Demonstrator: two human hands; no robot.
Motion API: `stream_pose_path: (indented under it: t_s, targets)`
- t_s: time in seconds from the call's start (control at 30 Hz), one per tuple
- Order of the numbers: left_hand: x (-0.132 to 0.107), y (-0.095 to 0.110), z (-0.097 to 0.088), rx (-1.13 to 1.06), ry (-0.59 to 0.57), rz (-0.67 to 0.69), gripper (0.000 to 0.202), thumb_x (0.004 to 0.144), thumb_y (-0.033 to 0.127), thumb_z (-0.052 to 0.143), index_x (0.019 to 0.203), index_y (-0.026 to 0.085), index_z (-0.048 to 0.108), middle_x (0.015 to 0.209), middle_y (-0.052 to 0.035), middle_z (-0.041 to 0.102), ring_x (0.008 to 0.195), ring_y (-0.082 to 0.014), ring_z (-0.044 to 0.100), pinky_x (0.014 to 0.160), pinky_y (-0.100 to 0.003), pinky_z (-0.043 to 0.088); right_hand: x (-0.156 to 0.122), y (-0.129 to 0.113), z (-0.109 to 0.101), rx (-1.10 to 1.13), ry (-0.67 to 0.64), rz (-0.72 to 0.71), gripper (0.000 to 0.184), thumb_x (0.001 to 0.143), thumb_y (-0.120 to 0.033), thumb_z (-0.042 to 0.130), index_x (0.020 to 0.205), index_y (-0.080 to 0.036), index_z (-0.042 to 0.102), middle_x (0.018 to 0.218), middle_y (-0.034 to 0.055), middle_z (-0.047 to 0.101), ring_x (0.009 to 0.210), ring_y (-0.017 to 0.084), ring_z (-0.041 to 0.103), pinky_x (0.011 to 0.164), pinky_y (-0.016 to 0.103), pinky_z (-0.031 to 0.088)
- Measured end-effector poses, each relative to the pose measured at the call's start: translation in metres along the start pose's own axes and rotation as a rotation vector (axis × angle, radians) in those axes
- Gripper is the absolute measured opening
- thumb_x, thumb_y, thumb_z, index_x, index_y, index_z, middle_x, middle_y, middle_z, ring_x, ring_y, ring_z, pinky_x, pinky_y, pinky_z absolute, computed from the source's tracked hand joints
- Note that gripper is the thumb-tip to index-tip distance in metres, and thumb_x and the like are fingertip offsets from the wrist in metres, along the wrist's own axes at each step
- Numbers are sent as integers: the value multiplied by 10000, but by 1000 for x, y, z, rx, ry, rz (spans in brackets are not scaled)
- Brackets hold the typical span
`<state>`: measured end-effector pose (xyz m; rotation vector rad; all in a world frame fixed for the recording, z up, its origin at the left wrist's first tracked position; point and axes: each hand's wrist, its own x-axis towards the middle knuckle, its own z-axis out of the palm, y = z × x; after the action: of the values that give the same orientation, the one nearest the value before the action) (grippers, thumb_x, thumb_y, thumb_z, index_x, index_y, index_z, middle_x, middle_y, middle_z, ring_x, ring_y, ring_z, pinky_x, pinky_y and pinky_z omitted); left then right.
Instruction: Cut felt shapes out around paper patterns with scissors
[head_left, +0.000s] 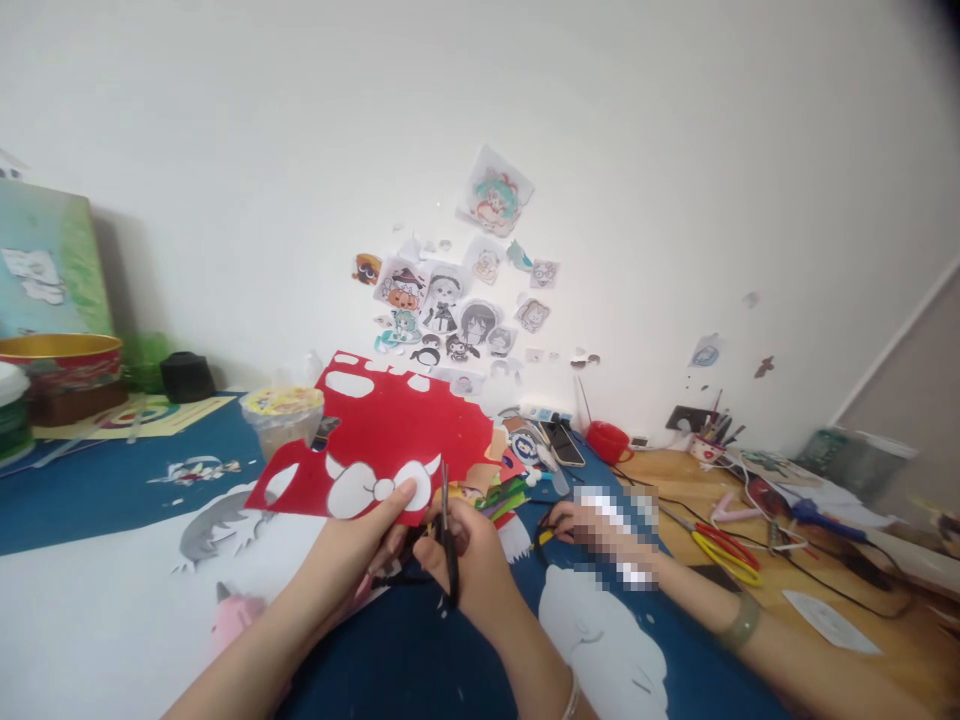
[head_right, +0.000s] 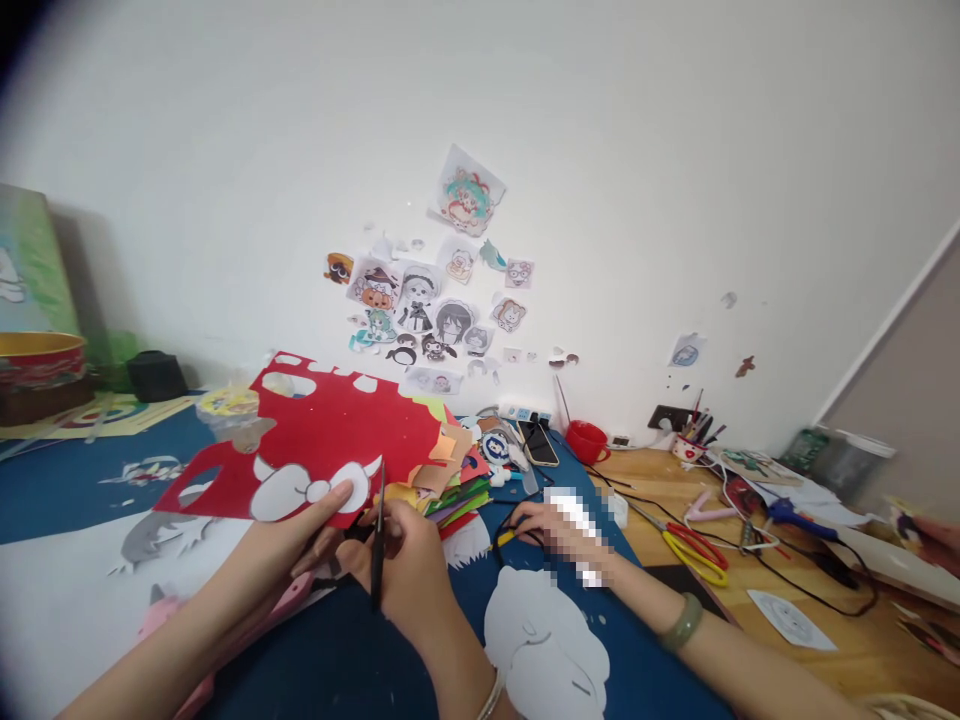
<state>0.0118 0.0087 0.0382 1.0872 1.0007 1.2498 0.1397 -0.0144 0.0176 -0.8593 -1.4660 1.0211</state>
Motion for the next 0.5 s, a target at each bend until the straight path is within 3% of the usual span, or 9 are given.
stream_pose_path:
  t_s: [0.27,0.5]
  targets:
    - [2,-5,2,-62,-36,0,505,681,456,642,387,189,329,261,82,290,273,-25,218,340,-185,185,2,13,-2,-42,51,10,348,666,-434,716,841,-179,558,596,-34,494,511,117,477,494,223,381]
    - [-1,-2,3,-36,-37,32,531,687,447,630,353,193,305,258,75,281,275,-28,221,349,-195,178,10,23,-5,-52,378,-98,252,685,-384,680,774,-189,549,611,-13,565,532,141,563,543,256,474]
